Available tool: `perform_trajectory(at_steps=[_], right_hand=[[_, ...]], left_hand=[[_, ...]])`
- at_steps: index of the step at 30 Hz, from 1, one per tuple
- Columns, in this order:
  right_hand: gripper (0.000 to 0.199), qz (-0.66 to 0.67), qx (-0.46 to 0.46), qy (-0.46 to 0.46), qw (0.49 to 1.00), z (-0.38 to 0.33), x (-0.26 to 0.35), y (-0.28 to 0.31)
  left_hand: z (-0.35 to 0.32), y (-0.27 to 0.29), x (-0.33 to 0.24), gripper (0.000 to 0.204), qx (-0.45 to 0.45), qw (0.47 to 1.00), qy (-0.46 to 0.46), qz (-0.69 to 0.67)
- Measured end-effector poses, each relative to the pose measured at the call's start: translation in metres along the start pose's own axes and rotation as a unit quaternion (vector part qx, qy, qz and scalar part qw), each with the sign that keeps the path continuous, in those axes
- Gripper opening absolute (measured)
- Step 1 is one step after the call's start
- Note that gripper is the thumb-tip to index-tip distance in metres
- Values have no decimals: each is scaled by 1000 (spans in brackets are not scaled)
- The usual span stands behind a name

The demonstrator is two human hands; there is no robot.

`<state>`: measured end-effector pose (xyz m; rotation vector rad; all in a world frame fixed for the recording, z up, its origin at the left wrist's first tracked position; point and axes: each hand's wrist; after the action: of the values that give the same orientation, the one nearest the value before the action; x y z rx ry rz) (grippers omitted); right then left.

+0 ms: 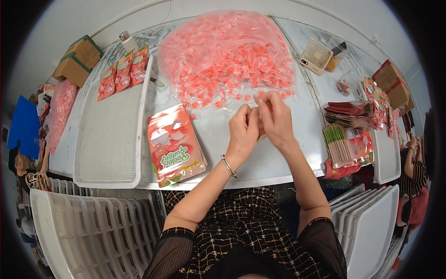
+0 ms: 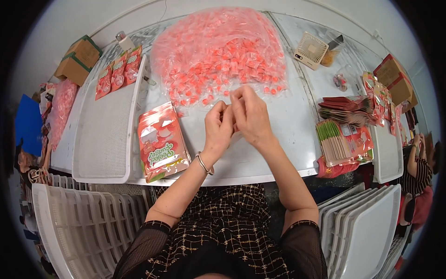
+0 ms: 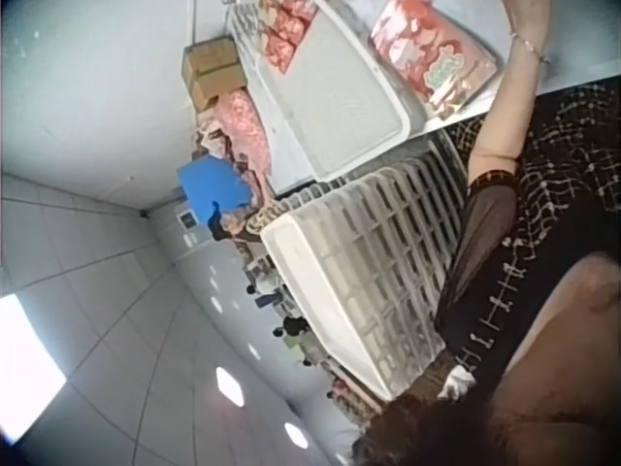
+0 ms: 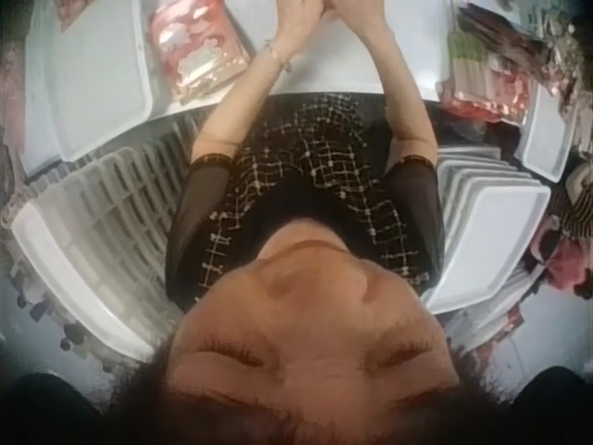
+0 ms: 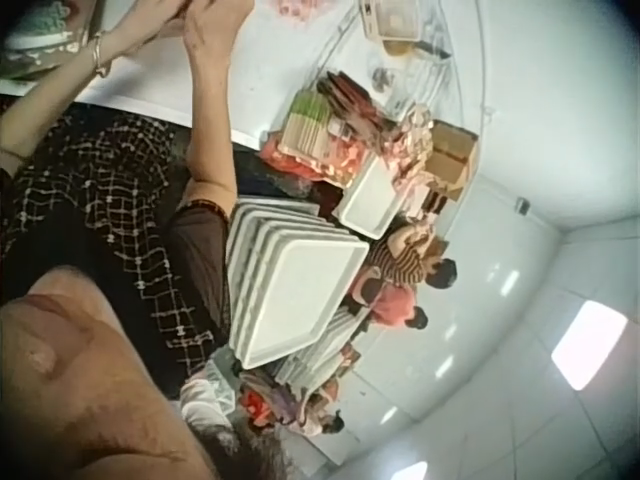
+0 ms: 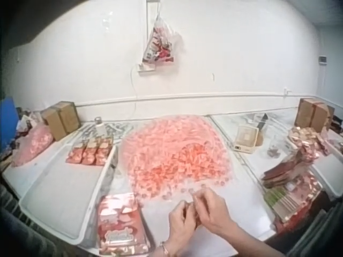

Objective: Manually filling plastic bags with pink candies and sealing the zip-locks.

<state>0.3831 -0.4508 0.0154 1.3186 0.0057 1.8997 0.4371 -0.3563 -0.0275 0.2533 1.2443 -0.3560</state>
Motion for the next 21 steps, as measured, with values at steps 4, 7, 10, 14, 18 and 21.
perform_trajectory(at_steps=[4,7,10,14,18,21], right_hand=[[28,32,-41,53,997,-1,-7,-2],[36,-92,75,164,979,8,-13,2],[36,266,4,11,964,10,18,3],[40,106,42,19,993,2,14,28],[53,-260,263,170,913,-4,18,26],[55,-256,292,192,901,-3,20,33]], left_hand=[[-1,-4,-2,27,7,991,81,-104],[-6,1,-12,27,12,998,48,-48],[-2,12,-9,26,7,999,36,-32],[6,20,-4,26,-2,998,37,-42],[3,22,-14,28,18,993,70,-96],[1,19,-10,28,4,999,-28,-35]])
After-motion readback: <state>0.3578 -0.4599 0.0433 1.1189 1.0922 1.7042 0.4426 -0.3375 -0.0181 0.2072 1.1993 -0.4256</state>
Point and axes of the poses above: each hand's wrist, its own z-axis towards the middle knuckle, its own y-axis out of the back of the hand, x = y × z, and after that the axes turned 3 degrees about -x, right-handed
